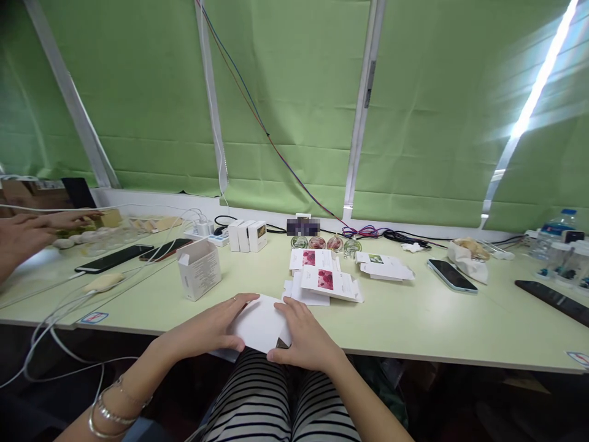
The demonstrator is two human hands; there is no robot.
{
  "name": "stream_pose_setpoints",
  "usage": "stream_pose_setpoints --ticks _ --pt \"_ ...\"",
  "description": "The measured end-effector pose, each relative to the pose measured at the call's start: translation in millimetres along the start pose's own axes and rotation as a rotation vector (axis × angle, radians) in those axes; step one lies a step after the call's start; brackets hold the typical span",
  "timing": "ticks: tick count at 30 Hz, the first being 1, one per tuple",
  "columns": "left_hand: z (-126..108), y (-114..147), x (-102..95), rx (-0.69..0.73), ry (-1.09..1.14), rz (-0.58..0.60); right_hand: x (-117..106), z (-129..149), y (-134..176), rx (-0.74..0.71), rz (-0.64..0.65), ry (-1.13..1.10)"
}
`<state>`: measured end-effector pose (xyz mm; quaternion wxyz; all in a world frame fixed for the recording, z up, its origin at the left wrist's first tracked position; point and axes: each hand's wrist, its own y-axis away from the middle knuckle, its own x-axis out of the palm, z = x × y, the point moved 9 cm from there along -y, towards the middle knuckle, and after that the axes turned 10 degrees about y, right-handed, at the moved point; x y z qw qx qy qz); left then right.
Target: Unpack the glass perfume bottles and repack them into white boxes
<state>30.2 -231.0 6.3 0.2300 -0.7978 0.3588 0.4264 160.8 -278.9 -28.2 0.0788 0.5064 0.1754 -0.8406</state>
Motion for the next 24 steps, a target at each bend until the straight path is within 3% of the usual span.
stream_pose_setpoints --ticks 9,16,24 --pt "8 -5 5.0 0.067 -0.075 -0.010 -8 5 3 -0.107 -0.079 -0.089" --pt "11 -12 9.2 0.075 -0.121 -0.081 -9 -5 1 -0.077 -0.101 -0.189" --pt "11 -12 14.0 0.048 -0.113 -0.082 -6 -12 -2 -0.066 -0.115 -0.268"
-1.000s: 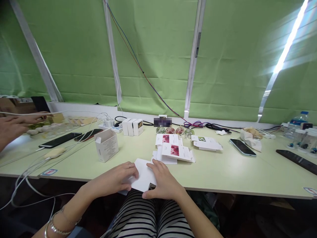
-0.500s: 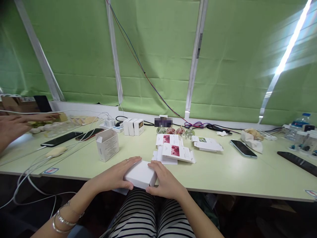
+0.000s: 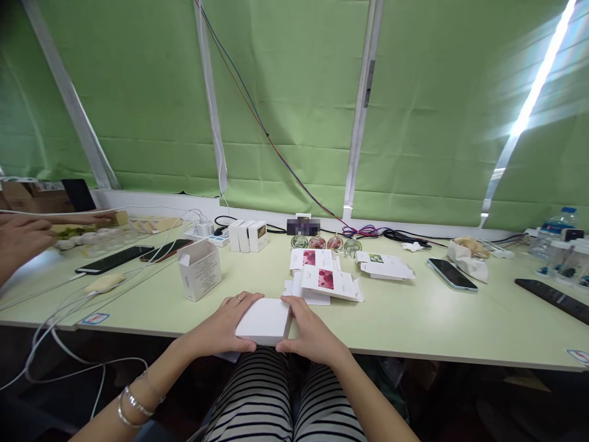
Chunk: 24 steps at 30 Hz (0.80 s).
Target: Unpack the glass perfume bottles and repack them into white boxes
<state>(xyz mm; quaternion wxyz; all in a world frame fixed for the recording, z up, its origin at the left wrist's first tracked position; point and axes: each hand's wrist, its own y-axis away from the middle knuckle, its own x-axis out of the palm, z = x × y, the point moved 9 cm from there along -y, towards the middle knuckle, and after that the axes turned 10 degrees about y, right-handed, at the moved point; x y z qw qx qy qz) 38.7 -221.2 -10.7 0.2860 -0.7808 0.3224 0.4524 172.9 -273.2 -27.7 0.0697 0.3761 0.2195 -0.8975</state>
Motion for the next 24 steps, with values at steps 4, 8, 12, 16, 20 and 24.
stream_pose_setpoints --ticks 4,8,12,16,20,24 --pt "1 2 -1.9 0.011 0.062 0.010 0 1 0 0.040 0.015 0.009" --pt "11 2 -3.5 0.012 0.245 0.021 -1 -2 1 0.093 -0.010 -0.065" --pt "22 2 -3.9 0.023 0.440 0.037 0 -8 1 0.150 -0.024 -0.166" --pt "25 2 -2.0 0.004 0.384 0.057 0 -8 2 0.178 -0.007 -0.077" --pt "23 1 -2.7 -0.007 0.339 0.040 -3 -3 1 0.134 -0.012 0.052" --pt "25 2 -2.1 -0.028 0.353 0.029 -3 -2 1 0.128 -0.010 0.040"
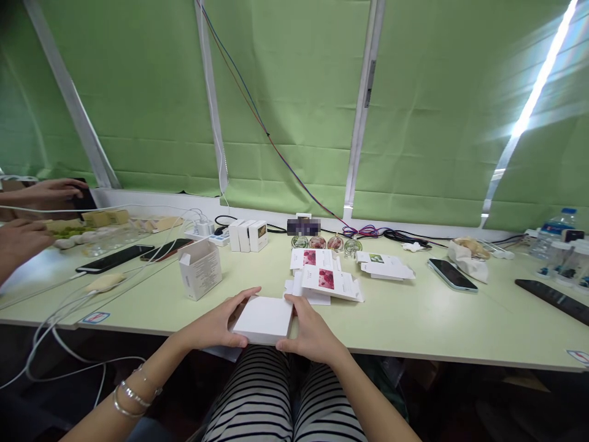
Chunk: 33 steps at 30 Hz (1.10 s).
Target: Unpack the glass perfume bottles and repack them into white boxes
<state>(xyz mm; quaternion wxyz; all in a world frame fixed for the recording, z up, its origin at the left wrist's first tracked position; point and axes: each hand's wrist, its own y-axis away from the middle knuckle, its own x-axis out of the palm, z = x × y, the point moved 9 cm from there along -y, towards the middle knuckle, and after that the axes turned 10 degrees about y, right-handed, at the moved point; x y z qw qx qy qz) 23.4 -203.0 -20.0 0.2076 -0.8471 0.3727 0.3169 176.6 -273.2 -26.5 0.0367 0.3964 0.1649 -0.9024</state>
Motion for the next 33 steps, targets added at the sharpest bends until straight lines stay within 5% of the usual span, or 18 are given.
stream_pose_setpoints --ticks 8,19,26,29,33 --pt "-5 3 -1.3 -0.001 -0.025 -0.020 0 -2 2 0.043 0.017 -0.096" --pt "-42 9 8.2 0.058 -0.447 0.053 -1 5 2 -0.054 -0.035 -0.131" --pt "-73 21 -4.4 0.178 -0.460 -0.004 -7 0 -1 -0.034 0.046 -0.777" --pt "-94 27 -1.2 0.256 -0.407 0.003 10 3 5 0.112 0.219 -0.964" --pt "-120 35 10.9 0.333 -0.338 0.053 44 26 34 0.273 0.688 -0.998"
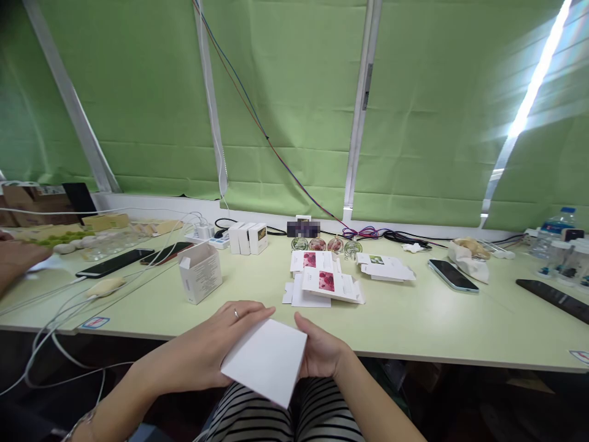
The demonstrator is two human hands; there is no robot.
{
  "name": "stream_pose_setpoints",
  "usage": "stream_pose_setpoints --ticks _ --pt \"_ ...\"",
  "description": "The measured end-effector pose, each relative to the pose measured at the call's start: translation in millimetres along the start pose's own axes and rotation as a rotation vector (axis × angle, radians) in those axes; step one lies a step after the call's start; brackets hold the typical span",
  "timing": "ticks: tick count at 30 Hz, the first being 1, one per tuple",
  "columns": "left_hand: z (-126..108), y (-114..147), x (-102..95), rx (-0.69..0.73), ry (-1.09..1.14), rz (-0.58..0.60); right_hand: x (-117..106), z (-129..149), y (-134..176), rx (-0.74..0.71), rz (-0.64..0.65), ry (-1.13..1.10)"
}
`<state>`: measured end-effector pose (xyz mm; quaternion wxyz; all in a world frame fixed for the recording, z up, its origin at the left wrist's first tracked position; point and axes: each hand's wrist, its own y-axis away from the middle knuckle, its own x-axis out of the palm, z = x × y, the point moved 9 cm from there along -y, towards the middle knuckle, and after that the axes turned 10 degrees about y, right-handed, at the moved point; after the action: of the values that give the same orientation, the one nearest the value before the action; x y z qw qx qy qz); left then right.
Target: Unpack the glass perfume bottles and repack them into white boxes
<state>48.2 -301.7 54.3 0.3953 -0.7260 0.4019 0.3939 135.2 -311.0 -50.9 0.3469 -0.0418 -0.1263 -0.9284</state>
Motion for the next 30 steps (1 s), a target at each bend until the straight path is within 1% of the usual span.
stream_pose_setpoints --ticks 1,3,4,6,7,9,11,12,13,14,16,17,19,20,21,22,23,25,28,30 --pt "-5 0 0.6 0.010 0.008 0.006 11 -2 2 0.037 0.078 -0.012" --pt "-11 -1 2.1 0.018 0.005 0.020 28 1 7 0.031 0.208 -0.045" --pt "-12 -1 2.6 0.026 -0.008 0.021 32 4 9 0.002 0.238 -0.062" --pt "-12 -2 1.6 0.052 -0.065 -0.007 32 8 8 -0.065 0.225 -0.088" --pt "-10 -2 -0.7 0.061 -0.108 -0.045 28 10 7 -0.100 0.188 -0.095" --pt "-3 -2 -10.4 0.041 -0.197 -0.173 16 16 4 -0.184 0.074 -0.096" --pt "10 0 -22.6 -0.035 -0.248 -0.309 5 23 4 -0.270 -0.048 -0.079" --pt "17 2 -27.0 -0.082 -0.245 -0.351 2 27 4 -0.306 -0.099 -0.062" --pt "24 3 -29.3 -0.126 -0.216 -0.367 -1 31 5 -0.336 -0.141 -0.038" --pt "30 3 -29.1 -0.169 -0.158 -0.357 -3 35 6 -0.368 -0.185 0.000" --pt "43 4 -20.2 -0.264 0.051 -0.270 -8 42 8 -0.429 -0.312 0.160" --pt "48 4 -12.5 -0.313 0.185 -0.210 -12 44 10 -0.449 -0.408 0.291" --pt "52 4 3.6 -0.375 0.437 -0.104 -19 49 15 -0.464 -0.633 0.634" --pt "52 4 9.3 -0.384 0.531 -0.072 -20 51 17 -0.459 -0.729 0.820" --pt "53 4 12.2 -0.384 0.589 -0.059 -19 52 17 -0.450 -0.799 0.990" --pt "54 4 12.1 -0.381 0.606 -0.068 -17 53 17 -0.443 -0.840 1.132" --pt "57 4 9.9 -0.384 0.591 -0.091 -15 52 16 -0.431 -0.852 1.242" --pt "69 8 3.4 -0.426 0.516 -0.140 -14 48 11 -0.377 -0.820 1.355" --pt "89 15 -5.4 -0.507 0.374 -0.164 -19 43 7 -0.287 -0.755 1.373" --pt "97 19 -8.9 -0.525 0.248 -0.141 -23 40 7 -0.245 -0.731 1.356"
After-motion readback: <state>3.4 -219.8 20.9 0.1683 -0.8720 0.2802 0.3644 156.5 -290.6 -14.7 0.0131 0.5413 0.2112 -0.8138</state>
